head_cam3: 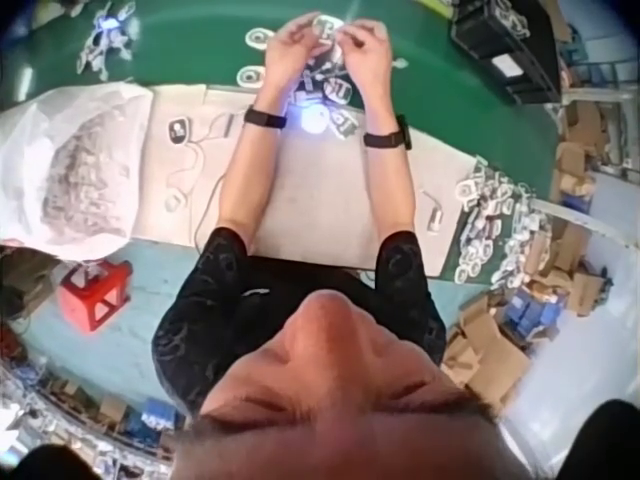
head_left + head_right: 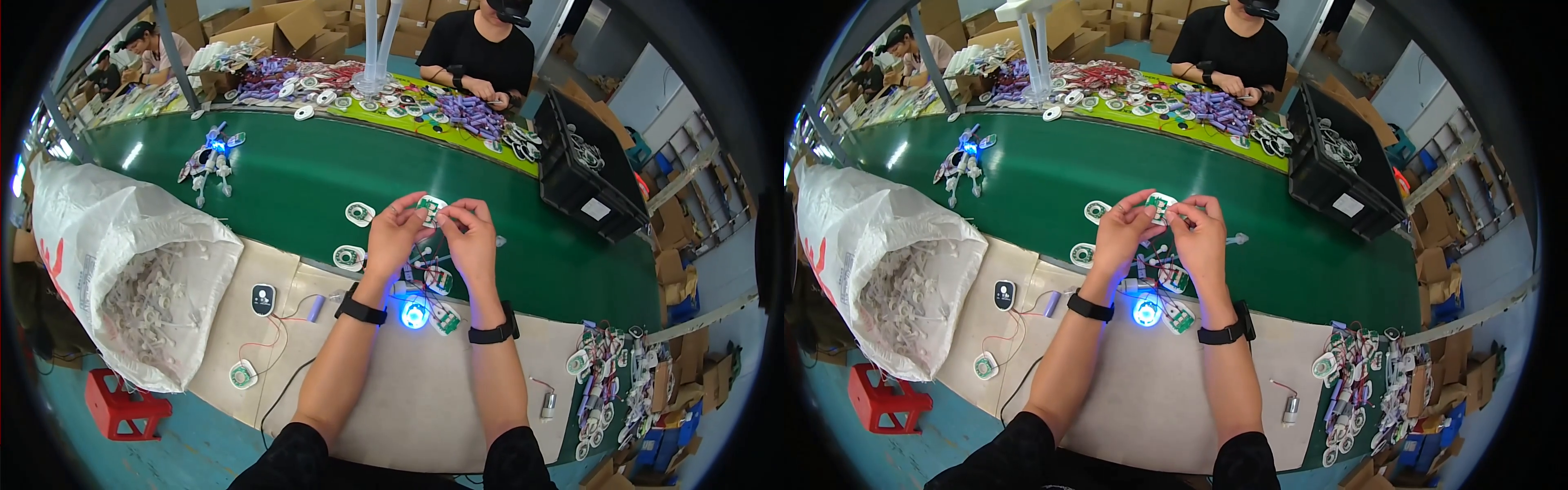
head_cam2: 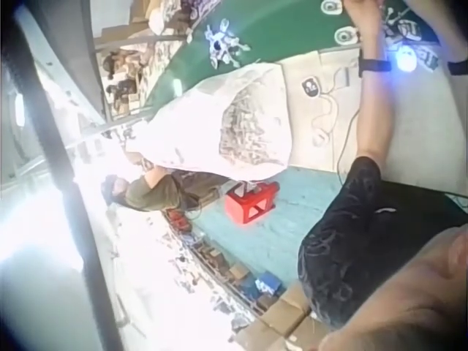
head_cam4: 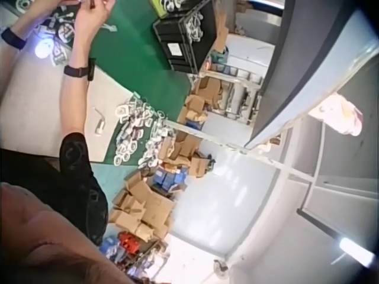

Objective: The person assembles electronic components by joining motors to plastic tubes and connecting them to circuit boards before arranging the units on the table. Finally, they pick up a bottle and unscrew its cap to take a drink.

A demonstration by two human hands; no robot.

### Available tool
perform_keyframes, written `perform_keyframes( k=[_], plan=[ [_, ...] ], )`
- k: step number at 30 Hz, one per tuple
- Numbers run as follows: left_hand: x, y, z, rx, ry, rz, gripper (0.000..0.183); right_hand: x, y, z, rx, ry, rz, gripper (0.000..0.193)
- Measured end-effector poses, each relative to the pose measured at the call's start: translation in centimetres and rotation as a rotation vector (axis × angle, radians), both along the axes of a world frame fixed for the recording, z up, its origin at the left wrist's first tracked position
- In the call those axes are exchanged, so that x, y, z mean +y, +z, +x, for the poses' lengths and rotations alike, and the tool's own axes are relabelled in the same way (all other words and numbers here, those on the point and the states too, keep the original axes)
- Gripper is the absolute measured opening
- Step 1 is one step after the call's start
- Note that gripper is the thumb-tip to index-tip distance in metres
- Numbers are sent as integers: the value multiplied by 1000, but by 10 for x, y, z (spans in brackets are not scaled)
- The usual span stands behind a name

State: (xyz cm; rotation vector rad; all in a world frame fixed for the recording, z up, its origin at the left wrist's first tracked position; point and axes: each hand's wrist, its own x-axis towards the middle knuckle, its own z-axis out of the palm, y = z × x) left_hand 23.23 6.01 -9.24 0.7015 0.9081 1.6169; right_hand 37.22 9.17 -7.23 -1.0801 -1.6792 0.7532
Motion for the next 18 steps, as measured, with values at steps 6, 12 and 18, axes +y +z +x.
perform_keyframes(
  k=[6, 12, 18],
  plan=[
    [2, -7, 2, 41, 8, 12, 38, -3, -3, -5, -68, -63, 22, 10],
    [2, -8, 9, 199, 70, -33, 39, -6, -9, -12, 10, -50, 111, 10],
    [5, -12, 7, 182, 88, -31, 32, 3, -8, -4, -174, -78, 286, 7]
  ],
)
